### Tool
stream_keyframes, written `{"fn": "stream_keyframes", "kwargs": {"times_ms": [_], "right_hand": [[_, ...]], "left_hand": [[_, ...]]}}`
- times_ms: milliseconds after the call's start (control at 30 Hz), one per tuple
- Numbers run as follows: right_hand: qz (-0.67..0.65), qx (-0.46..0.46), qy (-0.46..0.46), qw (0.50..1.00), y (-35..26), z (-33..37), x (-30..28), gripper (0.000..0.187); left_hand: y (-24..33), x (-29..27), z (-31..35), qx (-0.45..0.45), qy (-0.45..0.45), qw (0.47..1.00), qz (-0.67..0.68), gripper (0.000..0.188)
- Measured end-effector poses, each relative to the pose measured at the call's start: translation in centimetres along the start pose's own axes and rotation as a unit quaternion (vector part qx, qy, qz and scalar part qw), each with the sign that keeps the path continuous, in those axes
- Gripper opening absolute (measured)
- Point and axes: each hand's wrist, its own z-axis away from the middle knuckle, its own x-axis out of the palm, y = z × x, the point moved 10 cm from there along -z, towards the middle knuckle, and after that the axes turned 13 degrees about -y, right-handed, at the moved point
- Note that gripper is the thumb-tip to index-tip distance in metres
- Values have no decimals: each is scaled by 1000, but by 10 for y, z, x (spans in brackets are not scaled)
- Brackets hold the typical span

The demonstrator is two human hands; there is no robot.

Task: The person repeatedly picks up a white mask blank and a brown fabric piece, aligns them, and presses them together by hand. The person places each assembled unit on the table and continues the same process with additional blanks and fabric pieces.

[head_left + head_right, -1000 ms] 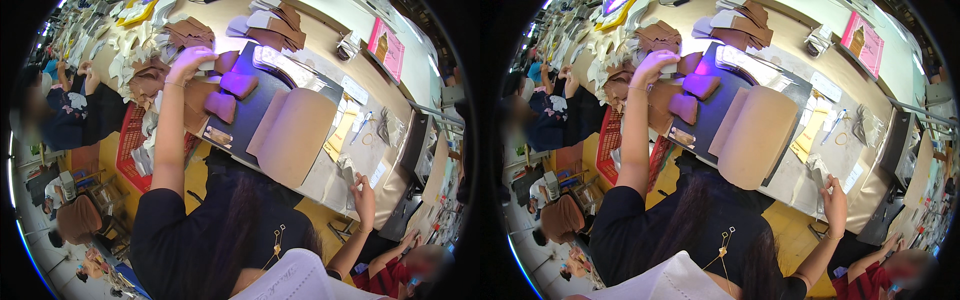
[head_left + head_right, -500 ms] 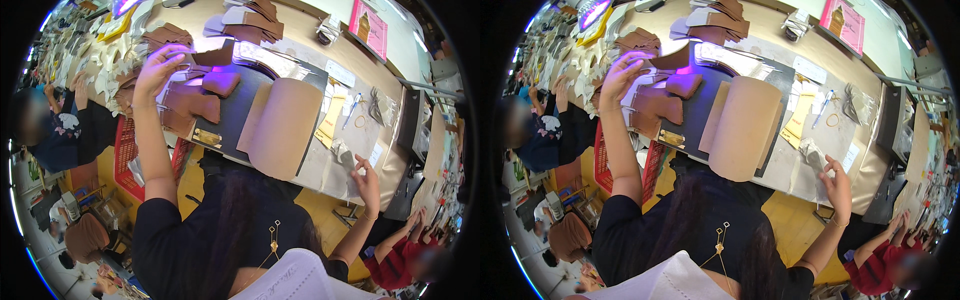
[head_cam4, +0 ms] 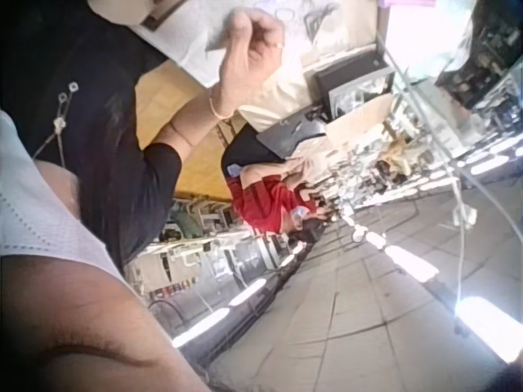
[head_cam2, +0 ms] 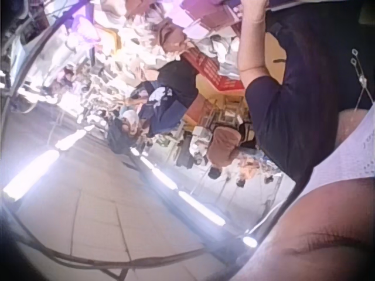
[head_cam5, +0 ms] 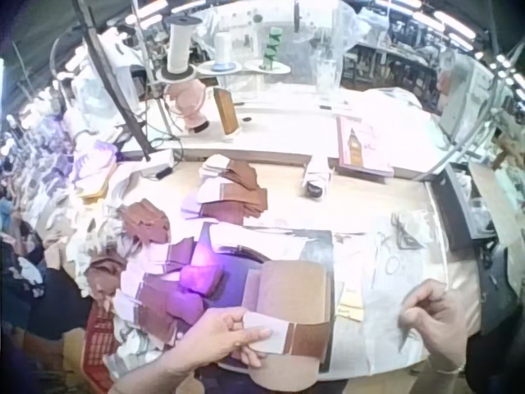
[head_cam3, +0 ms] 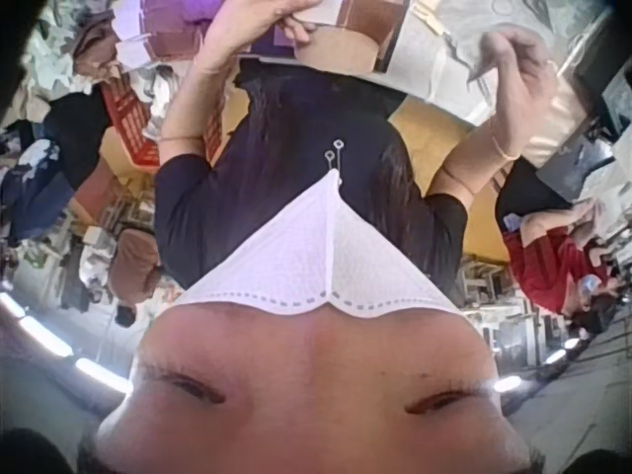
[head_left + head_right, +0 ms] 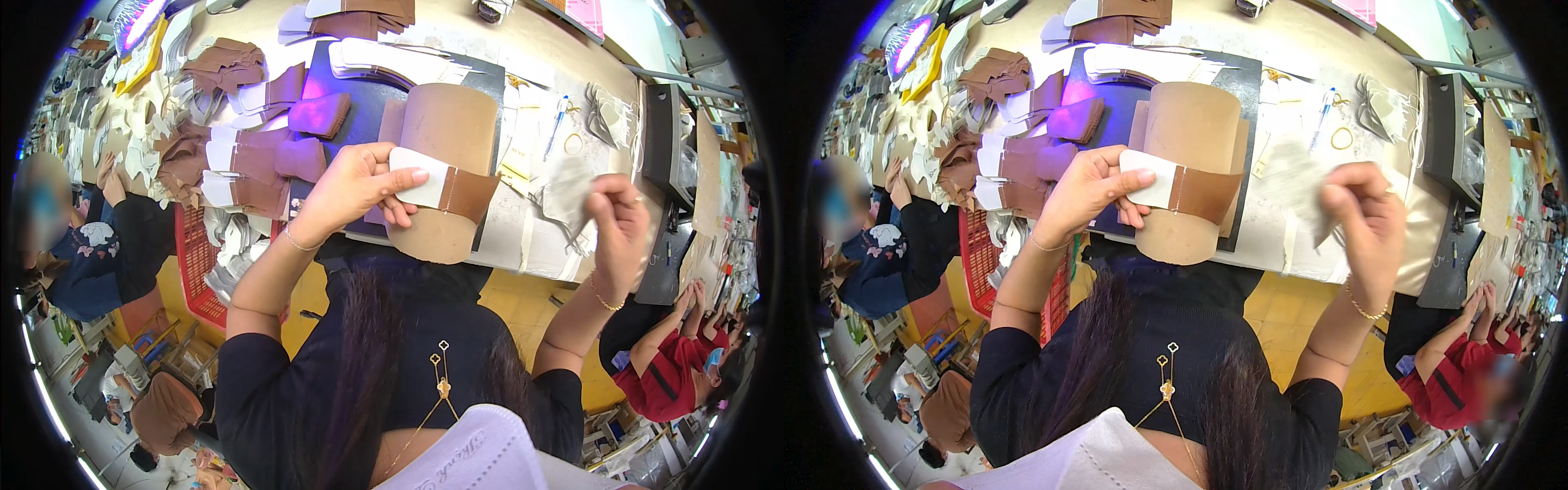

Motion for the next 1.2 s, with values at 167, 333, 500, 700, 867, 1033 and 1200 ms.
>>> {"fn": "stream_keyframes", "kwargs": {"times_ms": [167, 333, 500, 700, 867, 1033, 1200], "right_hand": [[74, 118, -116, 983, 19, -31, 69, 13], [151, 134, -159, 966, 27, -54, 100, 18], [206, 129, -182, 953, 28, -63, 110, 16], [214, 140, -187, 948, 31, -63, 108, 16], [214, 136, -188, 949, 30, -63, 109, 17], [218, 136, -192, 947, 28, -64, 110, 16], [188, 159, -192, 950, 35, -58, 100, 16]], "left_hand": [[-12, -9, 5, 29, -2, 998, 46, 64], [-13, -8, 5, 55, -4, 996, 67, 82], [-14, -9, 5, 44, -10, 998, 54, 85], [-12, -8, 5, 40, -5, 998, 42, 81], [-9, -6, 7, 38, -5, 998, 54, 65], [-6, -1, 4, 24, -18, 999, 30, 35], [-7, -5, 4, 18, -20, 999, 46, 29]]}}
